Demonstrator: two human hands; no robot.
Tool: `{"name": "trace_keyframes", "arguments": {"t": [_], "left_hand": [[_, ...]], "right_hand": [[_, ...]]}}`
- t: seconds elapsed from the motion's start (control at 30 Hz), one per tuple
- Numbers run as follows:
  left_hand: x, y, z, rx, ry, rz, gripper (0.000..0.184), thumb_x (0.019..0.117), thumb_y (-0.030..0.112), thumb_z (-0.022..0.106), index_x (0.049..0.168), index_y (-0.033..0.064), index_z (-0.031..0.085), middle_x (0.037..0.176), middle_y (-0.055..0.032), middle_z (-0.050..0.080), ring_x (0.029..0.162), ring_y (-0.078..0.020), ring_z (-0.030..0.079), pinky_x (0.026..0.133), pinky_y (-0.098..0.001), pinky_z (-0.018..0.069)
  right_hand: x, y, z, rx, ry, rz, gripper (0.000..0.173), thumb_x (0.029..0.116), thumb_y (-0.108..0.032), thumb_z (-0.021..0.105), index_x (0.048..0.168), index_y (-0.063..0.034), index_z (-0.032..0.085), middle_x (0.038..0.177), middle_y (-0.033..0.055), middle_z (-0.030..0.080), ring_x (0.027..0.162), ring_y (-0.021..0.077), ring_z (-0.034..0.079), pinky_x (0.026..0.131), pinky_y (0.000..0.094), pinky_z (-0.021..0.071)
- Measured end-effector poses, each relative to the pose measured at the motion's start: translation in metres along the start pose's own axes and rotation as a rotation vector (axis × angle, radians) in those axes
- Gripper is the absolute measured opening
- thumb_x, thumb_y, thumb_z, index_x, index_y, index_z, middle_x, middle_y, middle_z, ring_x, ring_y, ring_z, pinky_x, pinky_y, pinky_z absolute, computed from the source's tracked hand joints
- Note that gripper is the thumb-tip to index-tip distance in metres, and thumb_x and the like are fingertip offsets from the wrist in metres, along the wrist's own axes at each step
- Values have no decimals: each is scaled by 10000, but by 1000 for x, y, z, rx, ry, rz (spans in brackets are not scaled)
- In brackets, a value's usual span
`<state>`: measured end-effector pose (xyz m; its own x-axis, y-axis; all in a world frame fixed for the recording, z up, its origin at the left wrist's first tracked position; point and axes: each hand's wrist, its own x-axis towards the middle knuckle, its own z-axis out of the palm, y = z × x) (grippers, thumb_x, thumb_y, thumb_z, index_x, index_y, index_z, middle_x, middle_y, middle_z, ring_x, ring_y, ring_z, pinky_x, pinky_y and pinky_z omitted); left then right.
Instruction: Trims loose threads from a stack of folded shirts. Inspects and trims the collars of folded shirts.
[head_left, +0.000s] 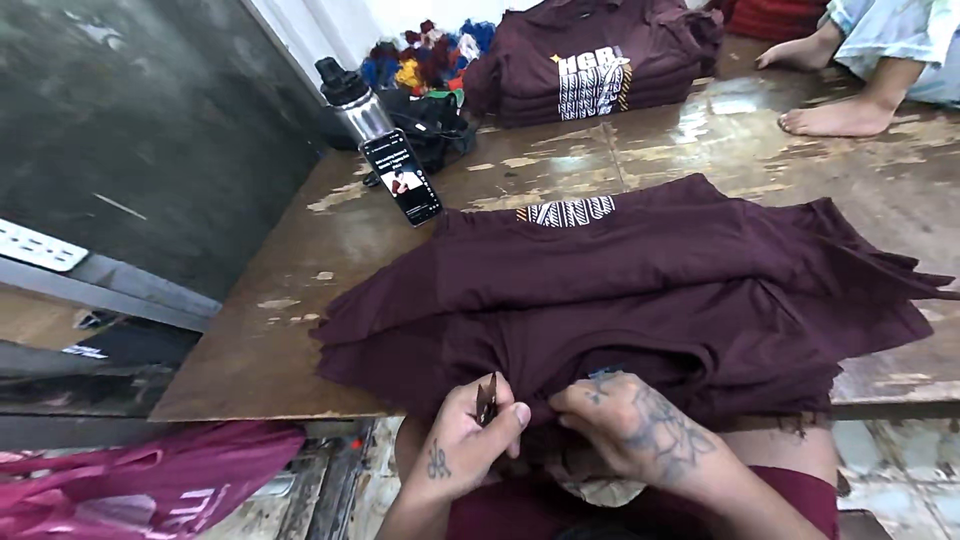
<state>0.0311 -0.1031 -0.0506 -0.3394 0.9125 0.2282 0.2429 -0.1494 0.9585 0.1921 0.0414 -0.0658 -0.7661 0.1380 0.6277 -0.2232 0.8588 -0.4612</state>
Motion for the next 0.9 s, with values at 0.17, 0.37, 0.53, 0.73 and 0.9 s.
{"name": "trace_keyframes", "arguments": {"t": [0.17,0.37,0.53,0.73,0.9], "left_hand": [[-2,-3,-1,-39,-5,50,197,974,292,660,795,236,599,715,176,588,629,88,589,563,-115,527],[-1,9,-6,500,16,105,225,979,312,619,1019,91,629,766,27,611,617,-14,554,543,-186,470],[-7,50,-11,1132,-119,336,364,1002,314,490,1222,146,725,895,-93,687,739,-261,676,581,-406,532],[-18,49,-5,1298,-210,471,300,920,158,555,1135,191,762,812,-27,680,629,-208,640,484,-338,478],[-25,44,-8,1208,-202,377,283,992,237,546,1182,203,753,854,-22,688,697,-187,664,541,-325,514]], "right_hand": [[-18,11,-6,86,48,-85,202,984,-127,511,896,-65,682,741,71,645,659,168,640,584,292,528],[-29,10,2,90,200,-106,162,997,-185,598,950,-86,717,865,66,697,823,112,680,749,203,553],[-19,-12,-5,144,226,-5,218,954,-172,642,793,-40,705,737,108,688,763,177,687,742,237,538],[-15,-19,3,157,288,-69,216,994,-165,605,821,-58,676,738,86,673,761,176,672,772,250,534],[-19,-19,5,121,281,-98,186,992,-150,612,835,-88,691,737,60,682,749,167,676,764,256,538]]}}
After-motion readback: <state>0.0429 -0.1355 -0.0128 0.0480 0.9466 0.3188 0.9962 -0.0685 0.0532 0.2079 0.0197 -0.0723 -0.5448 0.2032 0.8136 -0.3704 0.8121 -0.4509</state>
